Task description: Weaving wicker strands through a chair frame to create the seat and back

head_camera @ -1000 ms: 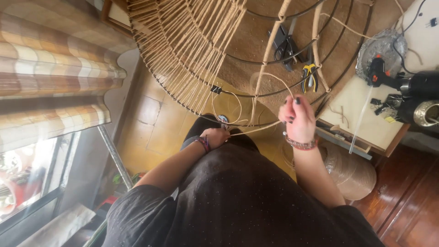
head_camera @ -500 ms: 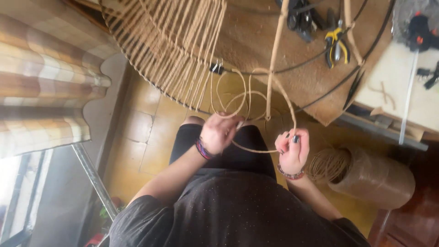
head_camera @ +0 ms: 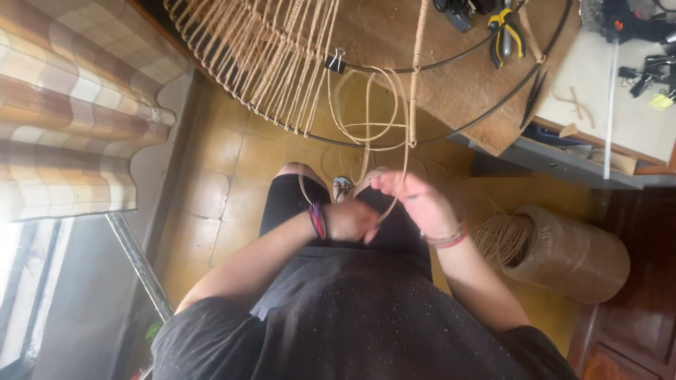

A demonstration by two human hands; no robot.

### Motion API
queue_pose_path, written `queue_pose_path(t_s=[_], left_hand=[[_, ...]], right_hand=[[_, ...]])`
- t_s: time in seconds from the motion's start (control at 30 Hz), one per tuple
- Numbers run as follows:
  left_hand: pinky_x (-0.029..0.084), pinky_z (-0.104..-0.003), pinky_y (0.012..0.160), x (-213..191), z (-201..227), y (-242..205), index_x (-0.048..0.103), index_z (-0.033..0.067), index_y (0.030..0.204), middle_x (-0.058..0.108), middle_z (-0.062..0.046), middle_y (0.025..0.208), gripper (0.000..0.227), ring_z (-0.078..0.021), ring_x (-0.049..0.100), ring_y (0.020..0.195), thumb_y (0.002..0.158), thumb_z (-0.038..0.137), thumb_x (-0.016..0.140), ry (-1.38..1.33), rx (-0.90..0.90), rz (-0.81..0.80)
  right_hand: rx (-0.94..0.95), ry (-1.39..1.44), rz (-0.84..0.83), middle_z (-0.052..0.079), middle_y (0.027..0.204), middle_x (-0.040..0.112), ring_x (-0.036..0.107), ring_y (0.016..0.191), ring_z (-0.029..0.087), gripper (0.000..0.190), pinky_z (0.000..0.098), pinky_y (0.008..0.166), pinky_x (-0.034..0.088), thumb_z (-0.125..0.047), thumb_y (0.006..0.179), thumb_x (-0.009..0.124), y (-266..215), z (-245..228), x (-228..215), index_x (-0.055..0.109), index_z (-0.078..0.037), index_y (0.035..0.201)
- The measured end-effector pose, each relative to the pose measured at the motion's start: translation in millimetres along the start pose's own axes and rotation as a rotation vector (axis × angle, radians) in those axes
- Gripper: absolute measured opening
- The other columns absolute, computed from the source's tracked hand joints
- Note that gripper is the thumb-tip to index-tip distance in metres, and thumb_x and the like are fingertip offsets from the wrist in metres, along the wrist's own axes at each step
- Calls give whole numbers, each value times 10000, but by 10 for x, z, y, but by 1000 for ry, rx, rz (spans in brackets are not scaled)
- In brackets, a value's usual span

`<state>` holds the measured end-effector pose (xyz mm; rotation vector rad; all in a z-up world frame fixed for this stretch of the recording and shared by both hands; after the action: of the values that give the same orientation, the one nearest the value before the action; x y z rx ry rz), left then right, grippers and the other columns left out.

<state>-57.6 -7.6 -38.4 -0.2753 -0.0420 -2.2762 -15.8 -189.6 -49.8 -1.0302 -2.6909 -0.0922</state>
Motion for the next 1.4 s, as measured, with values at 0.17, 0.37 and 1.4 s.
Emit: queue_pose_path(t_s=[0.17,0.37,1.4], left_hand=[[457,-489,365,-691,-906,-526,784,121,819,608,-238,663,255,-406,665,553,835,207,544,1720,-282,402],[367,-539,1133,-137,1071,-554,519,-9,1477,671,-260,1267,641,-331,570,1227,859,-36,353,-42,338,237],[555,-553,974,-384,756,-552,473,129,1519,633,-262,1308,556,-429,634,1213,964,133,488,217,136,401]], right_hand=[[-249,395,189,-91,675,312,373,577,80,252,301,611,349,-233,1063,351,295,-693,-22,543,-86,1134],[-115,-751,-283,84,849,726,708,825,329,56,465,702,596,-102,891,659,222,-501,874,714,-117,889],[49,-350,220,-10,573,465,450,487,83,309,210,505,394,-92,1086,438,503,-124,901,626,6,862]])
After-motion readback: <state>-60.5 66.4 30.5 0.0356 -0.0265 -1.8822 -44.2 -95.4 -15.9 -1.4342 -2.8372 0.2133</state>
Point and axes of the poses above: each hand's wrist, its own y-axis towards the middle knuckle, its own x-axis out of the palm, z = x × y, the point moved 3 cm from there along y, towards the middle knuckle
